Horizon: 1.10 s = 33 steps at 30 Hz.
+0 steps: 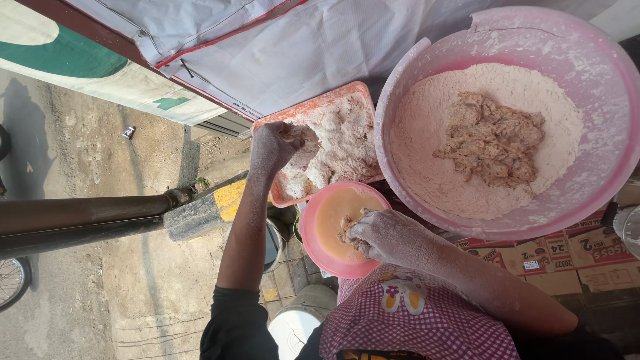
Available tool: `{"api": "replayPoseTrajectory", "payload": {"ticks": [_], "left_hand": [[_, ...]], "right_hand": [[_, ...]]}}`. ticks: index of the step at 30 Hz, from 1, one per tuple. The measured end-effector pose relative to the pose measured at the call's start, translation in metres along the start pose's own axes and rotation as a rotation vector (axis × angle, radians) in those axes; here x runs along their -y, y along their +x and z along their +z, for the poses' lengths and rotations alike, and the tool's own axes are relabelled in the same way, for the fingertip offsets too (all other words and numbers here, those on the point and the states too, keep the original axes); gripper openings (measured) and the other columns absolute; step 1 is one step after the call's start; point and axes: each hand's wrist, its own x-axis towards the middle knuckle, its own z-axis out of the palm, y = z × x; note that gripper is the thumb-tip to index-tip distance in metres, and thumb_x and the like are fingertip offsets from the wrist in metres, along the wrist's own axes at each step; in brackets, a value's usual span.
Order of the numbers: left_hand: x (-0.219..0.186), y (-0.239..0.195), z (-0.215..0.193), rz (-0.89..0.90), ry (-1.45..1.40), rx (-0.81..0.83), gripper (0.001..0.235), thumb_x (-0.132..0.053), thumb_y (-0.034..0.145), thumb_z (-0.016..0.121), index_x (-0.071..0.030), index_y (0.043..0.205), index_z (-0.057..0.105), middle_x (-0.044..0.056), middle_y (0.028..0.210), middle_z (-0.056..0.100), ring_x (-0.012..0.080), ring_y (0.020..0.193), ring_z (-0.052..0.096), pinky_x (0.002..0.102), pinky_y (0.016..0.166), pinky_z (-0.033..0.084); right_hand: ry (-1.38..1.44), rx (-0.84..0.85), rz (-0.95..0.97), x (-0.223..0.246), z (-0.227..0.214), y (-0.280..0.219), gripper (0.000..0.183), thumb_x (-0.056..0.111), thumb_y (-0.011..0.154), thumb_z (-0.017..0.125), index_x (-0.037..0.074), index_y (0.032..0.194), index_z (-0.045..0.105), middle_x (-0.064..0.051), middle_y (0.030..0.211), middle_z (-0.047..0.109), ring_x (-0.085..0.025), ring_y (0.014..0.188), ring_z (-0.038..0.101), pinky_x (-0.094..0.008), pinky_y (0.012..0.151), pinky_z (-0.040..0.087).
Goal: The person repeatedly scoops dough from a pink bowl, dips it into a liquid in a smaller pink container, and then places it into a tray of flour. The person continues this process, mixing and coating the dough with flour throughout the clip.
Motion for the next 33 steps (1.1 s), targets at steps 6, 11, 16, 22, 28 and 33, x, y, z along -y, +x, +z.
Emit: {"api": "replayPoseTrajectory", "payload": {"ticks": [6,11,16,22,28,33], "left_hand": [[-0.024,-0.010,-0.021,-0.066,0.028,-0.004,0.037,-0.023,0.075,0.088,-0.001,0.103,0.077,0.014,0.097,0.079,0.0218,0.084,0.077,0.036,0.082,0.062],[-0.016,0.000,-0.015,-0.004,0.144,-0.030,0.029,-0.022,0.075,0.085,-0.004,0.098,0.079,0.013,0.091,0.079,0.0211,0.080,0.076,0.036,0.084,0.060],[-0.013,-0.002,-0.008,-0.011,0.169,0.051,0.033,-0.023,0.070,0.088,-0.005,0.095,0.078,0.013,0.088,0.078,0.0229,0.079,0.076,0.037,0.084,0.059],[-0.021,-0.021,-0.025,-0.010,0.187,0.032,0.043,-0.029,0.071,0.091,-0.004,0.103,0.077,0.015,0.095,0.078,0.0263,0.086,0.076,0.040,0.084,0.059],[-0.038,-0.047,-0.056,0.072,0.140,0.018,0.042,-0.026,0.072,0.091,-0.004,0.104,0.078,0.014,0.097,0.078,0.0267,0.087,0.076,0.040,0.082,0.059],[-0.047,-0.071,-0.093,0.130,0.103,-0.042,0.039,-0.022,0.076,0.089,-0.002,0.107,0.078,0.017,0.097,0.078,0.0274,0.088,0.077,0.038,0.082,0.060]], "right_hand": [[0.001,-0.034,-0.011,0.004,0.004,-0.005,0.030,0.012,0.081,0.074,0.005,0.110,0.074,-0.017,0.101,0.073,-0.032,0.098,0.070,-0.045,0.091,0.056],[-0.024,-0.070,-0.026,0.007,0.006,-0.005,0.030,0.012,0.079,0.075,0.005,0.108,0.073,-0.017,0.099,0.074,-0.032,0.099,0.071,-0.045,0.092,0.056],[-0.008,-0.079,-0.005,0.011,0.013,-0.013,0.029,0.013,0.078,0.075,0.006,0.106,0.075,-0.017,0.094,0.075,-0.033,0.098,0.072,-0.045,0.092,0.055],[-0.026,-0.142,-0.004,0.020,0.011,-0.017,0.031,0.013,0.077,0.076,0.006,0.107,0.075,-0.019,0.093,0.073,-0.035,0.094,0.071,-0.046,0.089,0.056],[0.021,-0.222,-0.037,0.046,-0.032,-0.025,0.030,0.012,0.075,0.077,0.009,0.106,0.077,-0.015,0.096,0.076,-0.032,0.089,0.074,-0.045,0.085,0.057],[0.119,-0.412,-0.010,0.040,-0.088,-0.052,0.030,0.006,0.073,0.082,0.009,0.103,0.077,-0.006,0.090,0.079,-0.016,0.078,0.077,-0.032,0.075,0.060]]}}
